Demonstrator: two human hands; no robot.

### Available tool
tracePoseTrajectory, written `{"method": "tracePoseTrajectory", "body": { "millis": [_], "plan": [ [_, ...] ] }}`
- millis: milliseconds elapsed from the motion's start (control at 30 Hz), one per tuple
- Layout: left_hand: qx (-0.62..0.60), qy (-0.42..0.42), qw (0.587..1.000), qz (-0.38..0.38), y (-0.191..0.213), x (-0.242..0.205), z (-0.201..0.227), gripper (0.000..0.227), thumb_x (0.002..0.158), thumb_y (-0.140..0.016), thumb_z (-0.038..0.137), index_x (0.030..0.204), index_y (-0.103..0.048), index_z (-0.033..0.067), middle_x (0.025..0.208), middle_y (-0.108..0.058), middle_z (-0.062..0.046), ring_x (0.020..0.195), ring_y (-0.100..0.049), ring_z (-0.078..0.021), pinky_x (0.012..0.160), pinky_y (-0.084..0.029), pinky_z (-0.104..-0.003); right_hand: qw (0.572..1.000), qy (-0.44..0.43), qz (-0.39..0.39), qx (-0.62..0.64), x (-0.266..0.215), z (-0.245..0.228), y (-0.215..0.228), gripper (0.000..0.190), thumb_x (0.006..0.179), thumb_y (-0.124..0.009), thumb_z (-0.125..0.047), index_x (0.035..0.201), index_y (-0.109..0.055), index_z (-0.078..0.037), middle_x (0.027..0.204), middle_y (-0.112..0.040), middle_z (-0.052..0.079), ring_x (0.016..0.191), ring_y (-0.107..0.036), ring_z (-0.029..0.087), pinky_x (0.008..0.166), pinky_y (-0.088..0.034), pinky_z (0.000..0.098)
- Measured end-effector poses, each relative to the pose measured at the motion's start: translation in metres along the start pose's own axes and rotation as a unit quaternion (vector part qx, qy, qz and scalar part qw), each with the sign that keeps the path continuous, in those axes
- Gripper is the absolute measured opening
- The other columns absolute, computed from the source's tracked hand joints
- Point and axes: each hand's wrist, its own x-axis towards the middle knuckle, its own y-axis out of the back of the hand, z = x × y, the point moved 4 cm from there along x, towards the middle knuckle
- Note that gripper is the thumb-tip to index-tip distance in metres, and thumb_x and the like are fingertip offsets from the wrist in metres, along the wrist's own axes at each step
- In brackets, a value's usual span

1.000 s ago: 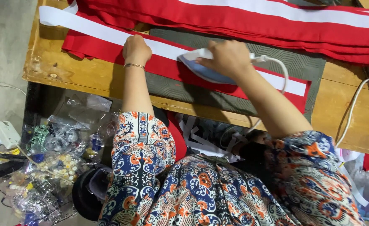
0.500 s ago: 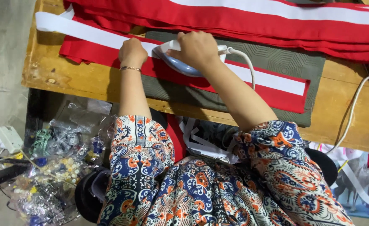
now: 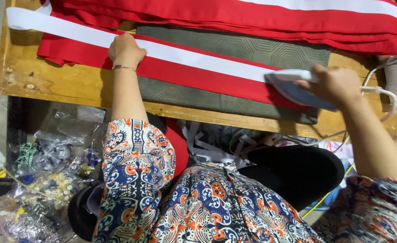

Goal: The person irons a red and white striped fabric strip on a wooden table using a handheld iron. They repeatedly smooth the fabric, adjust its position, and iron different sections before folding the strip at the end.

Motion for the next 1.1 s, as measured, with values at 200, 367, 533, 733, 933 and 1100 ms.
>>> {"method": "tracePoseTrajectory", "body": {
  "millis": [200,367,533,733,933,1100],
  "plan": [
    [-0.004,-0.008,1.000,0.001,-0.006,0.000,-0.001,0.027,0.091,-0.078,0.031,0.084,-0.068,0.0076,0.084,-0.072,-0.012,0.080,-0.069,-0.0341,0.059,-0.057,-0.045,0.998,0.010,0.044,-0.036,-0.005,0.018,-0.014,0.063,0.103,-0.046,-0.084,0.097,-0.066,-0.024,0.071,-0.070,0.001,0.060,-0.071,0.021,0.049,-0.056,0.0362],
    [-0.013,-0.003,1.000,-0.005,0.001,-0.004,-0.001,0.022,0.091,-0.077,0.027,0.094,-0.071,0.0063,0.098,-0.074,-0.015,0.090,-0.071,-0.0377,0.065,-0.060,-0.047,0.999,0.007,0.047,0.009,0.053,-0.062,0.038,0.071,0.096,-0.045,-0.092,0.101,-0.063,-0.024,0.068,-0.071,0.008,0.063,-0.074,0.034,0.049,-0.056,0.0455],
    [-0.008,0.027,0.999,-0.020,0.002,0.002,-0.005,0.021,0.088,-0.069,0.009,0.109,-0.073,0.0075,0.118,-0.072,-0.016,0.107,-0.069,-0.0391,0.078,-0.061,-0.048,0.992,0.064,-0.004,0.109,0.124,-0.174,0.112,0.073,0.097,-0.042,-0.088,0.102,-0.066,-0.019,0.069,-0.072,0.012,0.060,-0.072,0.037,0.052,-0.054,0.0486],
    [-0.011,0.033,0.999,-0.029,0.004,0.000,-0.008,0.019,0.089,-0.066,0.002,0.106,-0.072,0.0070,0.111,-0.072,-0.016,0.101,-0.070,-0.0395,0.068,-0.062,-0.048,0.971,0.129,0.113,0.169,0.189,-0.280,0.160,0.062,0.101,-0.060,-0.078,0.094,-0.070,-0.017,0.062,-0.068,0.002,0.052,-0.067,0.026,0.041,-0.049,0.0396],
    [-0.049,0.038,0.998,-0.024,0.013,-0.003,-0.014,0.024,0.088,-0.066,0.000,0.111,-0.070,0.0052,0.116,-0.070,-0.019,0.104,-0.069,-0.0405,0.074,-0.062,-0.048,0.970,0.129,0.124,0.164,0.183,-0.277,0.163,0.067,0.099,-0.059,-0.081,0.099,-0.071,-0.015,0.060,-0.067,0.001,0.050,-0.066,0.025,0.039,-0.047,0.0381],
    [-0.046,0.031,0.998,-0.030,0.008,-0.004,-0.017,0.016,0.089,-0.064,-0.004,0.101,-0.068,0.0051,0.105,-0.071,-0.016,0.090,-0.070,-0.0370,0.063,-0.061,-0.044,0.986,0.093,0.059,0.123,0.146,-0.238,0.146,0.069,0.099,-0.055,-0.081,0.104,-0.070,-0.015,0.066,-0.071,0.009,0.054,-0.070,0.033,0.039,-0.051,0.0444]
  ]
}}
